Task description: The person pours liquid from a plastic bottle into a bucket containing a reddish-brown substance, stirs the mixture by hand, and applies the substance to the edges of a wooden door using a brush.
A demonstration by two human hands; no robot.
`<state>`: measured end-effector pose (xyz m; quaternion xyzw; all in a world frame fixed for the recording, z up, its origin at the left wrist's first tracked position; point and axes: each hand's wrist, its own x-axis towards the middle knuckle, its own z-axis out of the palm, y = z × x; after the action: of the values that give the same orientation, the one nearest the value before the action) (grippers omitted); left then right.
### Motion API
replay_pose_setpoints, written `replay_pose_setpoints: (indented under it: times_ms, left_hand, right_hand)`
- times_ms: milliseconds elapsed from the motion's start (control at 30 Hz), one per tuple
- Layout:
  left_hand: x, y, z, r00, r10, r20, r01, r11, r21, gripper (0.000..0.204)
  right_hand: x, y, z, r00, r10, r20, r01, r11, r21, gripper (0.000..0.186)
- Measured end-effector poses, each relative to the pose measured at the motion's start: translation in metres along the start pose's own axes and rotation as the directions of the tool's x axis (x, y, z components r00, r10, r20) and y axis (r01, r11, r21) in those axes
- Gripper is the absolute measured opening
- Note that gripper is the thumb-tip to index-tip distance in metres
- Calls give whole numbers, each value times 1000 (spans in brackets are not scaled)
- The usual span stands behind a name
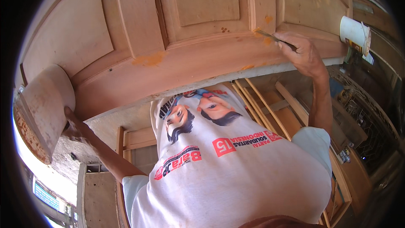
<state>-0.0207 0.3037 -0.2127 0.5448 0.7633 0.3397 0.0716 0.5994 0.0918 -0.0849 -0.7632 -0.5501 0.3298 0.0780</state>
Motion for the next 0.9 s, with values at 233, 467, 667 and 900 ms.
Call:
replay_pose_setpoints:
  times_ms: [233,467,667,900]
  left_hand:
    - [30,15,38,994,-102,-37,106,988,117,118]
    - [48,10,58,994,86,-63,-83,996,45,110]
    - [45,15,58,992,105,-64,-104,994,29,108]
    - [40,25,56,999,-13,-36,15,999,52,103]
  right_hand:
    - [18,-6,-14,981,-145,126,169,962,-212,26]
    - [33,-22,-25,872,-322,368,481,702,-525,35]
    - [63,-39,-46,743,-350,570,666,466,-582,34]
    - [81,-45,-42,745,-369,555,664,491,-565,29]
